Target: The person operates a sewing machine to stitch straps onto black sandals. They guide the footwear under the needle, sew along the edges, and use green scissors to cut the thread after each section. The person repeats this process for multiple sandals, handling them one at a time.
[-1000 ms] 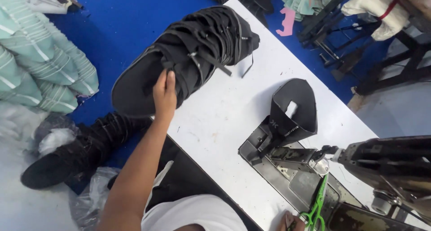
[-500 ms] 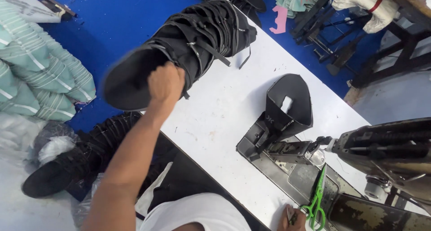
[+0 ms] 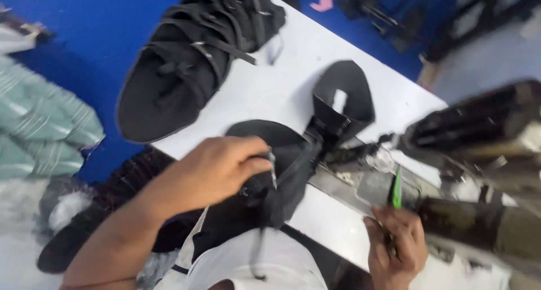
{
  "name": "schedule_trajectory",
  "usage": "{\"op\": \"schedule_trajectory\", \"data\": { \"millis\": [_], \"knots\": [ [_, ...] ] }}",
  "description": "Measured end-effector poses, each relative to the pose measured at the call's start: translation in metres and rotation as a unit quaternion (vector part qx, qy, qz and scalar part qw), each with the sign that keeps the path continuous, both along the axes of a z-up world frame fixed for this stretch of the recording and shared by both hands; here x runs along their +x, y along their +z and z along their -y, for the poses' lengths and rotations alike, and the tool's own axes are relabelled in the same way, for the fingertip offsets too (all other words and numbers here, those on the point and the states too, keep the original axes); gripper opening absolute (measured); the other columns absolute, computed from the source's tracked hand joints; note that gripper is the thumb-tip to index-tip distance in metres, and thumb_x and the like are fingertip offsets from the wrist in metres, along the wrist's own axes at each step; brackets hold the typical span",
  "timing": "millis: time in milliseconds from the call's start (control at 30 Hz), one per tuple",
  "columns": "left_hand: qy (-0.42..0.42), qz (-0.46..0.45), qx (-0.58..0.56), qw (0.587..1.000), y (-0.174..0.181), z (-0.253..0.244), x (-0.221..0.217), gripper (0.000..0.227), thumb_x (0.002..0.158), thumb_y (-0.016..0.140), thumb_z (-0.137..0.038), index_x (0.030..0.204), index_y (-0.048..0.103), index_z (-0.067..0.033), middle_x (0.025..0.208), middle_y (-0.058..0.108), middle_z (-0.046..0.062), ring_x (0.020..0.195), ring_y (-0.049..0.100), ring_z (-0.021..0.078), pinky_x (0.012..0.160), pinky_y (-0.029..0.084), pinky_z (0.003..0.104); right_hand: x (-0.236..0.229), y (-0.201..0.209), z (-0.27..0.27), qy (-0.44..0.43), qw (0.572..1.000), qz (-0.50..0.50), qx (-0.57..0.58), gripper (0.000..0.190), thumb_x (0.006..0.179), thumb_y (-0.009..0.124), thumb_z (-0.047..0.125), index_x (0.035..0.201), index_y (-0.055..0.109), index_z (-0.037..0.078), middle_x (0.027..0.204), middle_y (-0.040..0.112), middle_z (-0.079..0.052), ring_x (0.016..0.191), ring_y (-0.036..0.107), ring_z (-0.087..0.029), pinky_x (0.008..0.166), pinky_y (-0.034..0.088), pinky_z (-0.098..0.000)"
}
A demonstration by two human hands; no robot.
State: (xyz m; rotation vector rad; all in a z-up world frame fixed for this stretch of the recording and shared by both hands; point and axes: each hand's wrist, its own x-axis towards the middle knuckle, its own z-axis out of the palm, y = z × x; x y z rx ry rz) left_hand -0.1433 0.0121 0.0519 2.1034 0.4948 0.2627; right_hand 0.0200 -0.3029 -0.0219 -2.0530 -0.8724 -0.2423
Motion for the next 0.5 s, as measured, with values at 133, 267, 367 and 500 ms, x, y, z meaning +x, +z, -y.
{"op": "schedule_trajectory", "data": {
  "millis": [133,267,367,500],
  "knots": [
    [-0.186,0.132,0.019,0.973,-0.006,0.038,0.049,0.018,0.097,0.068,-0.019,0.099,0.067,-0.0016,0.083,0.07,0.013,0.08,0.069,0.0335,0.073,0.052,0.044,0.0,0.083,-0.036,0.06,0.991,0.022,-0.114,0.051,0.064,0.094,0.02,0.108,0.076,0.001,0.122,0.074,-0.017,0.063,0.058,-0.016,0.058,0.048,-0.0291],
    [-0.265,0.131,-0.037,0.955,-0.002,0.06,0.084,0.018,0.097,0.068,-0.02,0.1,0.068,-0.0023,0.084,0.071,0.012,0.08,0.07,0.032,0.073,0.052,0.044,0.029,0.099,-0.032,0.192,0.975,-0.034,-0.105,0.06,0.071,0.081,0.029,0.118,0.064,-0.004,0.121,0.067,-0.02,0.104,0.067,-0.037,0.082,0.053,-0.0423],
    [-0.279,0.083,-0.067,0.954,-0.009,0.073,0.107,0.024,0.096,0.068,-0.027,0.099,0.068,-0.0032,0.086,0.072,0.012,0.081,0.072,0.0311,0.071,0.053,0.044,0.046,0.092,-0.01,0.146,0.946,-0.208,-0.203,0.06,0.065,0.09,0.043,0.105,0.07,0.003,0.086,0.076,-0.01,0.073,0.074,-0.026,0.065,0.056,-0.038],
    [-0.345,-0.126,-0.064,0.928,-0.032,0.084,0.137,0.056,0.075,0.079,-0.053,0.103,0.067,-0.005,0.086,0.074,0.014,0.079,0.074,0.0284,0.07,0.056,0.043,0.056,0.081,-0.003,0.034,0.897,-0.242,-0.368,0.064,0.057,0.093,0.051,0.098,0.072,0.007,0.074,0.075,-0.012,0.066,0.071,-0.032,0.059,0.053,-0.0412]
  ]
}}
